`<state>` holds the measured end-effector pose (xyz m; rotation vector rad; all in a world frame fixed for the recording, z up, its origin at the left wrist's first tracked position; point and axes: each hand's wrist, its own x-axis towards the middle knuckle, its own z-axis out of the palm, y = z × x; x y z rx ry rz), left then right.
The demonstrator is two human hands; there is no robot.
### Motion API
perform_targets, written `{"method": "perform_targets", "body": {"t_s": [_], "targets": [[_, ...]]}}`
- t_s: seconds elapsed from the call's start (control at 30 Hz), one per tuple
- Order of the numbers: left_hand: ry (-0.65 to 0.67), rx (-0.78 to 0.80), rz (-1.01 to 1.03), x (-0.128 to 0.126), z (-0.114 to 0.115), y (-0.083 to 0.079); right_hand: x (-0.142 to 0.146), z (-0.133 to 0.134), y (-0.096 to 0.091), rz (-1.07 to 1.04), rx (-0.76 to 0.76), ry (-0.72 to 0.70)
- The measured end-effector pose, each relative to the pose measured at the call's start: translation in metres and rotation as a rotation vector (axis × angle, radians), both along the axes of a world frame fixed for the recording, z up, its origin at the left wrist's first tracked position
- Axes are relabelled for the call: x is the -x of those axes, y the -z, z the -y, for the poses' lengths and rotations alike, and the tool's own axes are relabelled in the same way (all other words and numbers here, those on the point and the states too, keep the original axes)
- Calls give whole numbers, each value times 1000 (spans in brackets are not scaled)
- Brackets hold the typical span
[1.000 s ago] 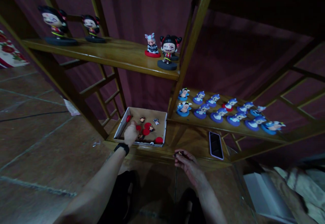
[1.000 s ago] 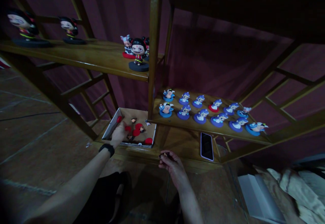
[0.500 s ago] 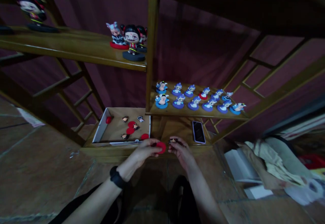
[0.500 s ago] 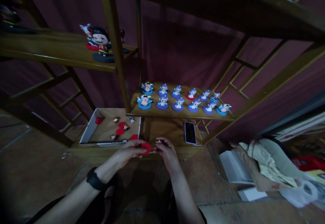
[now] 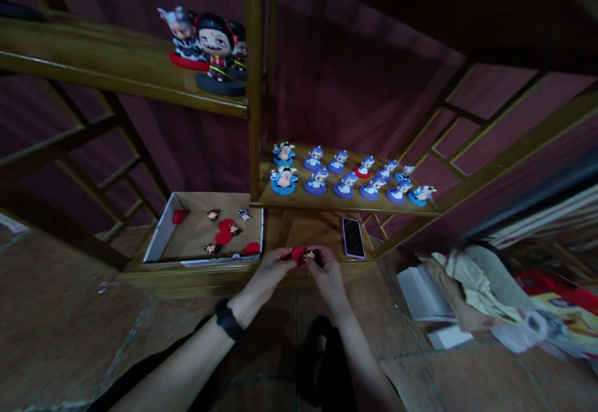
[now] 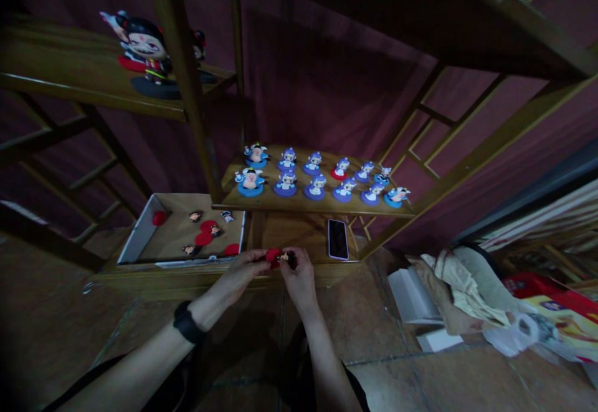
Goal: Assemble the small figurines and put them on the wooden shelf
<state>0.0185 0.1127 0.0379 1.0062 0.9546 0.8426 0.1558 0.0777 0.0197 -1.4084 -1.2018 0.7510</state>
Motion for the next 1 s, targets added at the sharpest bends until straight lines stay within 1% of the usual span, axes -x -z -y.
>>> {"method": "perform_targets", "body": {"t_s": [0.1, 0.17, 0.4, 0.5, 0.67, 0.73, 0.87, 1.0], "targets": [[-13, -86, -66, -3, -2, 2, 0, 1, -3, 178, -66, 19], [-13, -125, -101, -4, -3, 5, 0, 2, -6, 234, -77, 12], [24, -199, -124, -4, -7, 12, 1, 3, -7, 267, -79, -3], [24, -244, -173, -5, -8, 14, 2, 3, -6, 282, -78, 7], [24, -320, -248, -5, -7, 14, 4, 4, -7, 320, -72, -27], [21, -304, -242, -5, -7, 13, 4, 5, -8, 322, -74, -33], [38, -217, -195, -5, -9, 11, 4, 6, -8, 323, -73, -49], [56, -182, -160, -4, -10, 14, 5, 8, -7, 360, -61, -75]]}}
